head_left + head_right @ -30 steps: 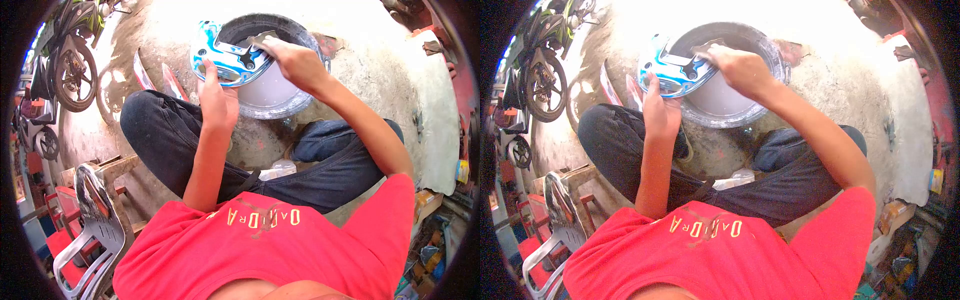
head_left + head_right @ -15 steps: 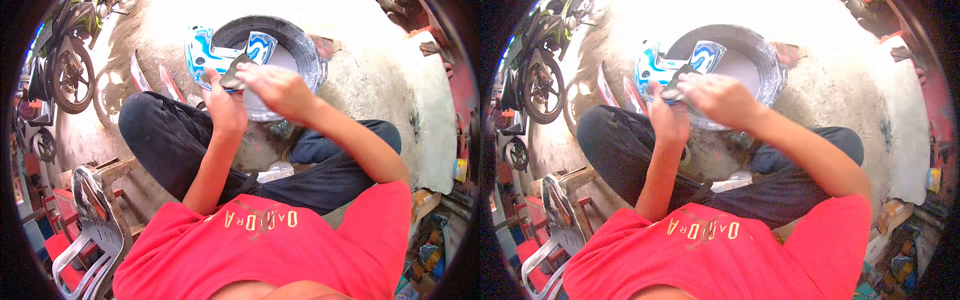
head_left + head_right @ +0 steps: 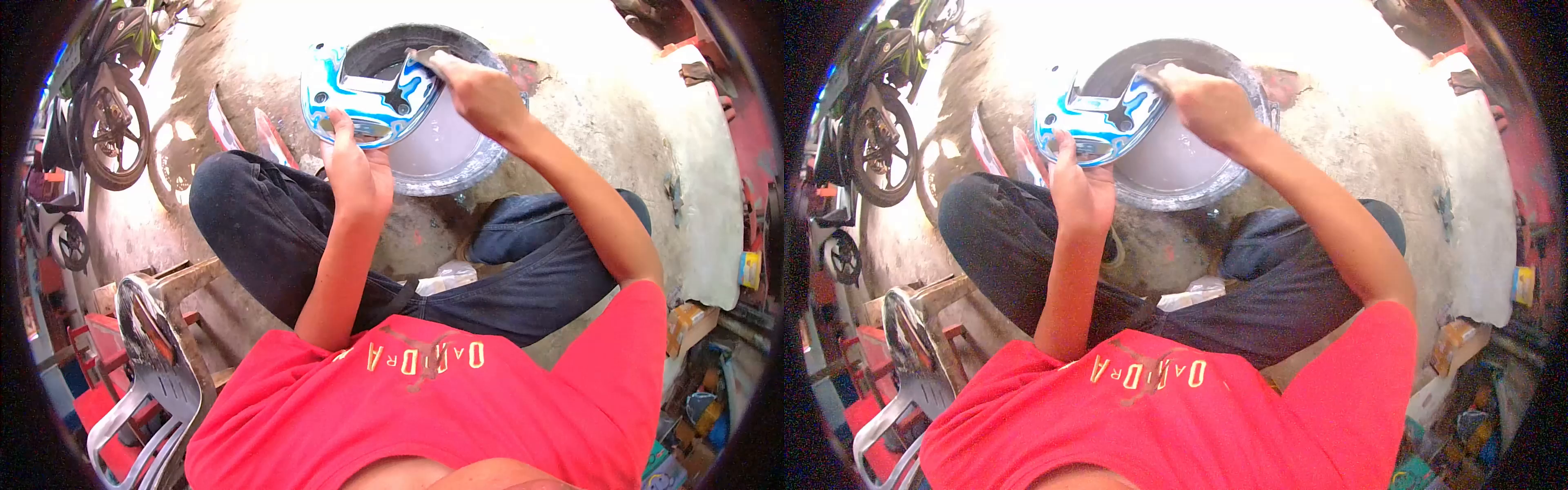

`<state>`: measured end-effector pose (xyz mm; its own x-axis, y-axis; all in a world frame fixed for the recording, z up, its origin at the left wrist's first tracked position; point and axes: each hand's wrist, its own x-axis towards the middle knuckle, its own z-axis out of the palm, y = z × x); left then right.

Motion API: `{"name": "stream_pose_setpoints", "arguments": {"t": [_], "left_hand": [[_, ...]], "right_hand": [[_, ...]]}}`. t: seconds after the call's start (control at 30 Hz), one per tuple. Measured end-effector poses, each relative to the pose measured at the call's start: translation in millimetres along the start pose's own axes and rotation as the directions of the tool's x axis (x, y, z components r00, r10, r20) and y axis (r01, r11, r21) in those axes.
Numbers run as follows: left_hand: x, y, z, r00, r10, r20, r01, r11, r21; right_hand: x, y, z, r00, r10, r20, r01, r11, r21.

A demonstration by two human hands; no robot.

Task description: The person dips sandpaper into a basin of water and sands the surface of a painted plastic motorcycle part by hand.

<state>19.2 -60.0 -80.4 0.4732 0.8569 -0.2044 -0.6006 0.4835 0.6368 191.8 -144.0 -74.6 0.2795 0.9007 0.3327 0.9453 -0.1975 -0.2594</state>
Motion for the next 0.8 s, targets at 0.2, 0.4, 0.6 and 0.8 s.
{"name": "stream_pose_setpoints", "arguments": {"t": [0.2,0.4,0.6,0.8], "left_hand": [[12,5,-12,0.999,-0.035,0.002,0.035,0.999,0.005],[17,5,-15,0.998,-0.048,0.027,0.048,0.999,-0.003],[9,14,-5,1.000,-0.020,0.015,0.019,0.998,0.057],[23,14,-22,0.992,-0.081,0.096,0.078,0.996,0.030]], "right_hand": [[-17,-39,20,0.906,-0.353,-0.233,0.351,0.935,-0.053],[-13,-23,8,0.973,-0.214,-0.087,0.208,0.975,-0.072],[-10,-19,1,0.984,-0.155,-0.093,0.163,0.983,0.087],[-24,-46,8,0.939,-0.333,-0.090,0.333,0.943,-0.008]]}}
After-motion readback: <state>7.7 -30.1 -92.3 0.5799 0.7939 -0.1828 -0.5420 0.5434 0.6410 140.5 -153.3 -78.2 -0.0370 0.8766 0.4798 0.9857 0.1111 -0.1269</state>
